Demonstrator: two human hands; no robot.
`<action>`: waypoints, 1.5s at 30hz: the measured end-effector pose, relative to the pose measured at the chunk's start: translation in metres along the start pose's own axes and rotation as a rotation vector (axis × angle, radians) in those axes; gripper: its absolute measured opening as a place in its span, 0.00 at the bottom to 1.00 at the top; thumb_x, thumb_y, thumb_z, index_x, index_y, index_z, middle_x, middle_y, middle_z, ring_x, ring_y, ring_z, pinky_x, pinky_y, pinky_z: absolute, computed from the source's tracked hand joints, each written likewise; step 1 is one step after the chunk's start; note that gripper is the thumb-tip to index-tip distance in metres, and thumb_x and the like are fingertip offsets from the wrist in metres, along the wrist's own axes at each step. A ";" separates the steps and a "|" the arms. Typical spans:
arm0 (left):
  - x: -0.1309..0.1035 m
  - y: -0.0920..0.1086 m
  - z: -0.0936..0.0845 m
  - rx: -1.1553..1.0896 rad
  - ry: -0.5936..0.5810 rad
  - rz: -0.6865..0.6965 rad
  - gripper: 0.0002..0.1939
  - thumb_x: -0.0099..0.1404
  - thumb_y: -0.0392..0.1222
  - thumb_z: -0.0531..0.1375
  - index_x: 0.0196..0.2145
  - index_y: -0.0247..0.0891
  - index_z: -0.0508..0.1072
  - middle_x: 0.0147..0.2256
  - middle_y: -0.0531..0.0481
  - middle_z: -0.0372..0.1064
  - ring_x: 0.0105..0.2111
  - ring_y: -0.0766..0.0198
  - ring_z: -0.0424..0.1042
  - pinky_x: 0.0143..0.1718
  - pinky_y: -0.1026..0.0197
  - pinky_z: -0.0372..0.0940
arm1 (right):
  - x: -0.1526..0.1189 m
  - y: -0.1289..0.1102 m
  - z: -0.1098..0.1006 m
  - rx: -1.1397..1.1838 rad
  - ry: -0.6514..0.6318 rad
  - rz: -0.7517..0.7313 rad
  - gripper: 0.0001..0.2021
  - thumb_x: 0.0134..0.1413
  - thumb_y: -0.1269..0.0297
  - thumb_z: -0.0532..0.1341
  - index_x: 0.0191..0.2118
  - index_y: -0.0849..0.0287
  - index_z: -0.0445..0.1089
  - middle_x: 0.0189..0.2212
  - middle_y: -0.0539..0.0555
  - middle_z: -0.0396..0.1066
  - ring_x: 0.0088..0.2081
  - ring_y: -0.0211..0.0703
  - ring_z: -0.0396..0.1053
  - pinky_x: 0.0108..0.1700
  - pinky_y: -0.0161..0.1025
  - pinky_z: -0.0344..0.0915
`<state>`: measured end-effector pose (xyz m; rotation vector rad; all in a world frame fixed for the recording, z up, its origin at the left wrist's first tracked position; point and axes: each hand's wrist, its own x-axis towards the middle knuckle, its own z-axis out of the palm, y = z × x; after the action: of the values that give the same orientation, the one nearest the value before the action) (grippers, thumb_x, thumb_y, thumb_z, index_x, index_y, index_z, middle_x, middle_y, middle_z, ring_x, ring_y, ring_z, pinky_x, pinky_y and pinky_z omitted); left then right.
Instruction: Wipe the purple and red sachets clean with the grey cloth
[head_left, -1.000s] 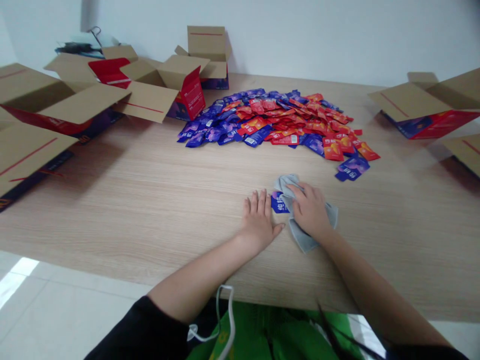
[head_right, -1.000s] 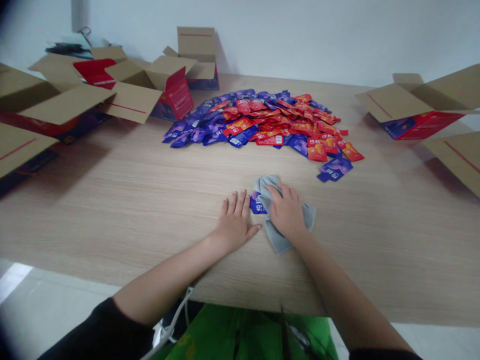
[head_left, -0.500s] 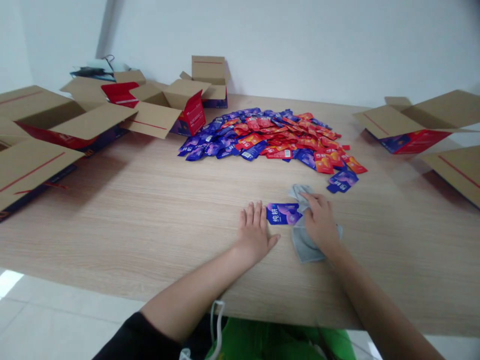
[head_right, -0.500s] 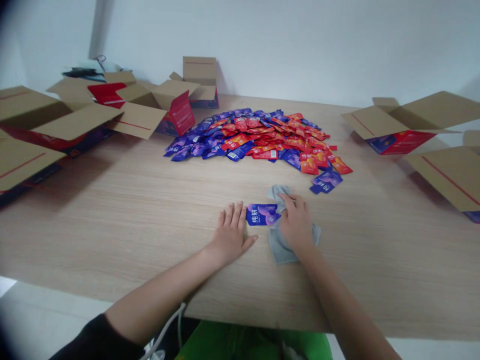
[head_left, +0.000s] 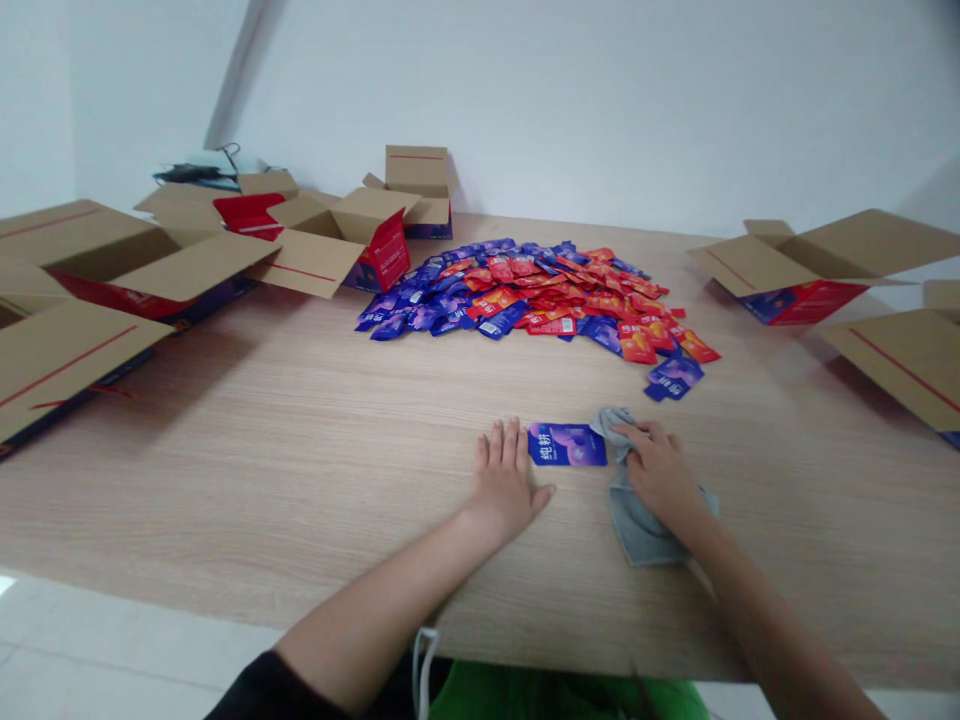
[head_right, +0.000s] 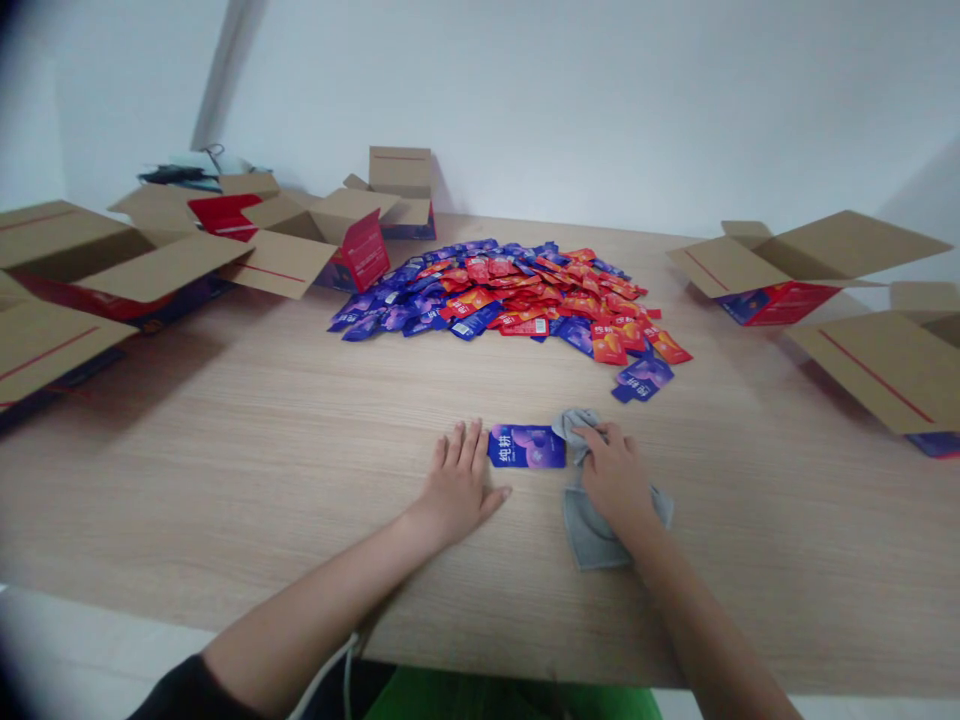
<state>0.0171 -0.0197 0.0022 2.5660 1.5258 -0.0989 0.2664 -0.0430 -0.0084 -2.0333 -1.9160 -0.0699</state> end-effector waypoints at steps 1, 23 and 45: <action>-0.001 0.000 0.000 -0.006 0.010 0.001 0.45 0.68 0.64 0.50 0.69 0.26 0.47 0.70 0.35 0.34 0.69 0.39 0.38 0.66 0.37 0.45 | -0.002 0.001 -0.002 0.029 0.012 0.019 0.21 0.58 0.74 0.49 0.53 0.59 0.71 0.46 0.61 0.66 0.46 0.50 0.64 0.52 0.50 0.63; 0.185 -0.073 -0.018 -0.056 0.243 -0.006 0.36 0.71 0.53 0.44 0.69 0.28 0.48 0.71 0.39 0.39 0.70 0.50 0.40 0.67 0.41 0.41 | 0.181 -0.071 0.054 -0.105 -0.070 -0.086 0.26 0.58 0.70 0.54 0.62 0.51 0.65 0.55 0.64 0.61 0.52 0.58 0.59 0.52 0.52 0.62; 0.237 -0.073 -0.031 -0.073 0.442 0.068 0.26 0.71 0.42 0.47 0.64 0.35 0.58 0.60 0.39 0.62 0.62 0.51 0.58 0.61 0.47 0.51 | 0.238 -0.048 0.049 -0.043 -0.167 -0.085 0.30 0.57 0.69 0.52 0.67 0.59 0.58 0.62 0.56 0.64 0.57 0.56 0.62 0.53 0.48 0.64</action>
<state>0.0655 0.2253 -0.0061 2.6969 1.5294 0.5569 0.2305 0.2008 0.0196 -2.0417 -2.1194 0.0391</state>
